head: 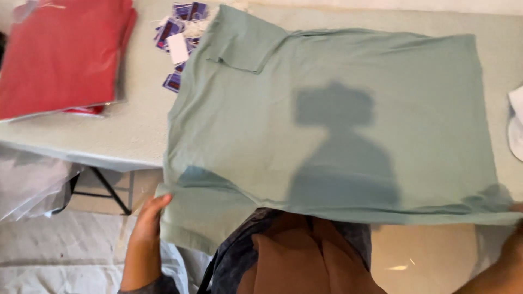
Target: Folding t-shirts, placing them into plastic bags, and attaching brand tags.
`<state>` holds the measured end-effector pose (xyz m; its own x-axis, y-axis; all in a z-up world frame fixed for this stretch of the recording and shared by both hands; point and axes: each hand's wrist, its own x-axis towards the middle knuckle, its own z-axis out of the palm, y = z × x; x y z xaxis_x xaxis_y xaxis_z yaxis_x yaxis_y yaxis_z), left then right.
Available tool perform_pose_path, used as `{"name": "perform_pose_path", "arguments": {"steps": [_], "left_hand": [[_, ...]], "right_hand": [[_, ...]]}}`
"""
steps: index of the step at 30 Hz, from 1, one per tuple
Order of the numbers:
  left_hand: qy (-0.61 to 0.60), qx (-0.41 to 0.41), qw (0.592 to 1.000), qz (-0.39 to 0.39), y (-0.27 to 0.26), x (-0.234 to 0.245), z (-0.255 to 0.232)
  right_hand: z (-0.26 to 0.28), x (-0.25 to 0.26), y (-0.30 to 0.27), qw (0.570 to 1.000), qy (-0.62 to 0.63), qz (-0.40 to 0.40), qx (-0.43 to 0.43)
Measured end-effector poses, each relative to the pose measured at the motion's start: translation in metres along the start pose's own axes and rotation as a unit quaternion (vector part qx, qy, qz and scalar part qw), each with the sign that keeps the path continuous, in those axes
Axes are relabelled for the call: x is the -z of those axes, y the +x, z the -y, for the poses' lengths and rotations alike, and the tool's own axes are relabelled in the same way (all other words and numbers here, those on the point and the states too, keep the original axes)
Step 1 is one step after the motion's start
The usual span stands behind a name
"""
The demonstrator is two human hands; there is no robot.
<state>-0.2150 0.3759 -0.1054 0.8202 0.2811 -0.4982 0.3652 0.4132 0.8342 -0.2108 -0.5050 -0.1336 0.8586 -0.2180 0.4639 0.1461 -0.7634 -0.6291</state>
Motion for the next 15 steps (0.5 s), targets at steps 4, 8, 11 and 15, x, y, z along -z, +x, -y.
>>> {"name": "perform_pose_path", "arguments": {"steps": [4, 8, 11, 15], "left_hand": [[0.160, 0.000, 0.923, 0.350, 0.005, 0.063, 0.004], [-0.020, 0.038, 0.977, 0.208, 0.002, 0.049, -0.026], [0.151, -0.185, 0.955, -0.177, -0.081, -0.096, -0.098], [0.099, -0.207, 0.972, 0.042, 0.040, -0.134, -0.145]], "right_hand": [[0.028, -0.025, -0.008, 0.971, 0.176, -0.149, -0.057], [0.056, -0.024, 0.015, 0.961, 0.200, -0.160, -0.102], [0.052, -0.022, 0.052, 0.952, 0.249, -0.142, -0.111], [0.089, -0.028, 0.119, 0.949, 0.106, -0.157, -0.251]]}}
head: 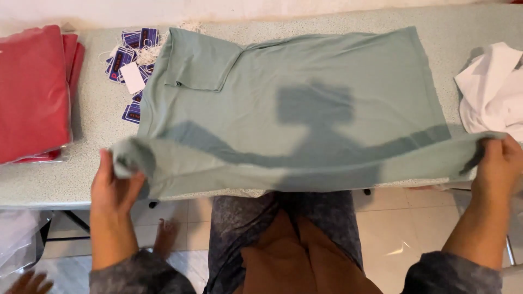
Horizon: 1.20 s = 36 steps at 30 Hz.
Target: Folding t-shirts, placing them into plastic bags, and attaching brand tags.
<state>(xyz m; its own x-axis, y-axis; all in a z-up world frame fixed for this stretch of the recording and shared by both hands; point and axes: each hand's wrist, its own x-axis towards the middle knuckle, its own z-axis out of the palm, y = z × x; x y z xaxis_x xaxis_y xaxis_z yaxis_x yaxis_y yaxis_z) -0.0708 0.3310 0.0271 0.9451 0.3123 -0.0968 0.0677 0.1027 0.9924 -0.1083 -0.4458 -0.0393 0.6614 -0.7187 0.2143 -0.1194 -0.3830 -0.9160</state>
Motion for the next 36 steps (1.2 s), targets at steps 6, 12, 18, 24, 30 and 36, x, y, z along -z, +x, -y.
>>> {"name": "perform_pose_path", "arguments": {"steps": [6, 12, 18, 24, 30, 36], "left_hand": [[-0.111, -0.004, 0.969, 0.221, 0.079, -0.081, -0.010], [0.325, -0.221, 0.917, 0.066, 0.015, -0.056, -0.005], [0.560, -0.283, 0.772, -0.104, -0.001, 0.004, 0.063], [0.541, -0.290, 0.782, -0.109, -0.005, 0.024, 0.070], [0.542, -0.309, 0.779, -0.058, -0.006, 0.043, 0.073], [0.485, -0.295, 0.823, -0.013, -0.011, 0.050, 0.064]], "right_hand": [[0.019, -0.031, 0.016, 0.958, -0.249, 0.124, 0.068], [0.038, -0.034, -0.003, 0.948, -0.274, 0.138, 0.087], [0.032, -0.039, 0.005, 0.941, -0.252, 0.137, 0.179], [0.009, -0.042, 0.005, 0.909, -0.314, 0.028, 0.272], [0.068, -0.097, -0.052, 0.847, -0.338, 0.053, 0.408], [0.157, -0.237, -0.178, 0.811, -0.133, 0.323, 0.470]]}}
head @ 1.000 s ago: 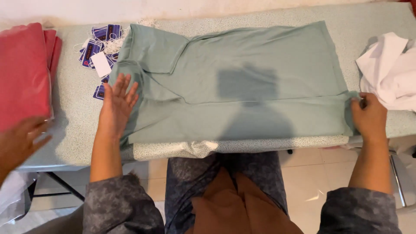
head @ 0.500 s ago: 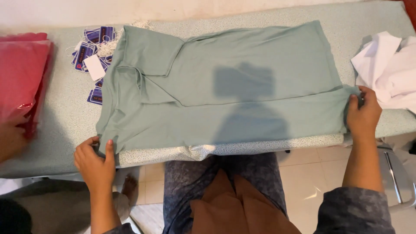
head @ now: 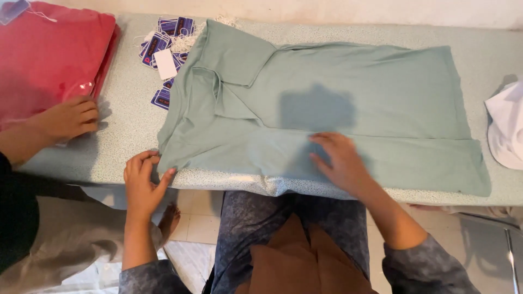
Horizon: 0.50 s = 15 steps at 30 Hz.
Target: Folding t-shirts, placing them into plastic bags, and attaching brand tags.
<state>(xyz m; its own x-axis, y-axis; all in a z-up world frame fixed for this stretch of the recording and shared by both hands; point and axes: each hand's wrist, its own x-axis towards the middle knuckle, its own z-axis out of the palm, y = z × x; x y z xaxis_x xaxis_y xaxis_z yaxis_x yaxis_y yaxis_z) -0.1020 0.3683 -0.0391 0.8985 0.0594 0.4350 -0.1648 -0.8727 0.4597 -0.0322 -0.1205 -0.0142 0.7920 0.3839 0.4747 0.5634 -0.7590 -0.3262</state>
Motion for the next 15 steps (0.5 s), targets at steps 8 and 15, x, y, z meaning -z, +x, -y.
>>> {"name": "perform_pose_path", "arguments": {"steps": [8, 15], "left_hand": [[-0.171, 0.009, 0.985, -0.024, 0.016, -0.001, 0.026], [-0.070, 0.119, 0.990, 0.036, 0.025, 0.015, 0.005]], "right_hand": [[0.050, -0.135, 0.133, 0.995, -0.058, 0.052, 0.067], [0.014, -0.167, 0.154, 0.998, 0.002, 0.001, -0.064]]}}
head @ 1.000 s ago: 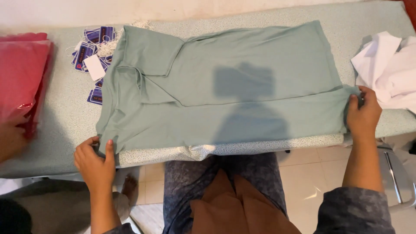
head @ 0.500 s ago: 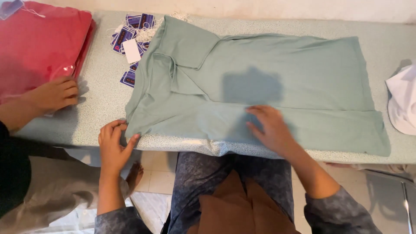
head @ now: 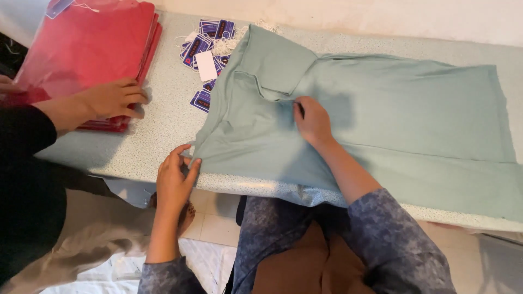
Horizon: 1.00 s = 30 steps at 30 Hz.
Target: Folding t-shirts, placing them into plastic bags, and attaching brand tags.
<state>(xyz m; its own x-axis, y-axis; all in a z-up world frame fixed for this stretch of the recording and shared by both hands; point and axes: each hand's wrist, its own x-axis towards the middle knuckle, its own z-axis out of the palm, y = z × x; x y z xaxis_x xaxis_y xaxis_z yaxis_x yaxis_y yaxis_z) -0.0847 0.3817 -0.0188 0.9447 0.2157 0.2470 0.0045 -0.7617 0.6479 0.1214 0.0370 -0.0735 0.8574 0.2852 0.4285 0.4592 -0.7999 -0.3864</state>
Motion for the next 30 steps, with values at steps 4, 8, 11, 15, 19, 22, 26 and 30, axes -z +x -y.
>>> {"name": "perform_pose_path", "arguments": {"steps": [4, 8, 11, 15, 19, 22, 26, 30], "left_hand": [[0.017, 0.044, 0.999, 0.021, -0.002, 0.007, -0.021], [0.144, -0.108, 0.980, -0.083, -0.004, -0.005, -0.029], [0.116, -0.211, 0.968, -0.077, -0.002, -0.023, -0.046], [0.058, -0.326, 0.943, -0.013, 0.006, -0.049, -0.062], [0.119, -0.311, 0.943, -0.008, 0.012, -0.069, -0.041], [0.087, -0.243, 0.965, 0.049, 0.011, -0.054, -0.051], [0.066, -0.137, 0.979, 0.138, 0.020, -0.035, -0.072], [0.075, -0.065, 0.974, 0.201, 0.043, -0.029, -0.075]], "right_hand": [[0.006, 0.011, 0.002, 0.994, 0.087, 0.014, -0.071], [0.048, 0.038, 0.027, 0.992, 0.035, 0.092, -0.085], [0.046, 0.013, 0.059, 0.983, -0.181, 0.018, 0.035], [0.022, -0.049, 0.104, 0.973, -0.198, 0.105, 0.059], [0.023, -0.034, 0.125, 0.982, -0.056, 0.168, -0.061], [-0.005, -0.026, 0.122, 0.984, -0.040, 0.148, -0.086], [0.018, -0.004, 0.101, 0.988, -0.012, 0.149, -0.038], [0.053, 0.019, 0.060, 0.973, -0.077, -0.006, 0.217]]}}
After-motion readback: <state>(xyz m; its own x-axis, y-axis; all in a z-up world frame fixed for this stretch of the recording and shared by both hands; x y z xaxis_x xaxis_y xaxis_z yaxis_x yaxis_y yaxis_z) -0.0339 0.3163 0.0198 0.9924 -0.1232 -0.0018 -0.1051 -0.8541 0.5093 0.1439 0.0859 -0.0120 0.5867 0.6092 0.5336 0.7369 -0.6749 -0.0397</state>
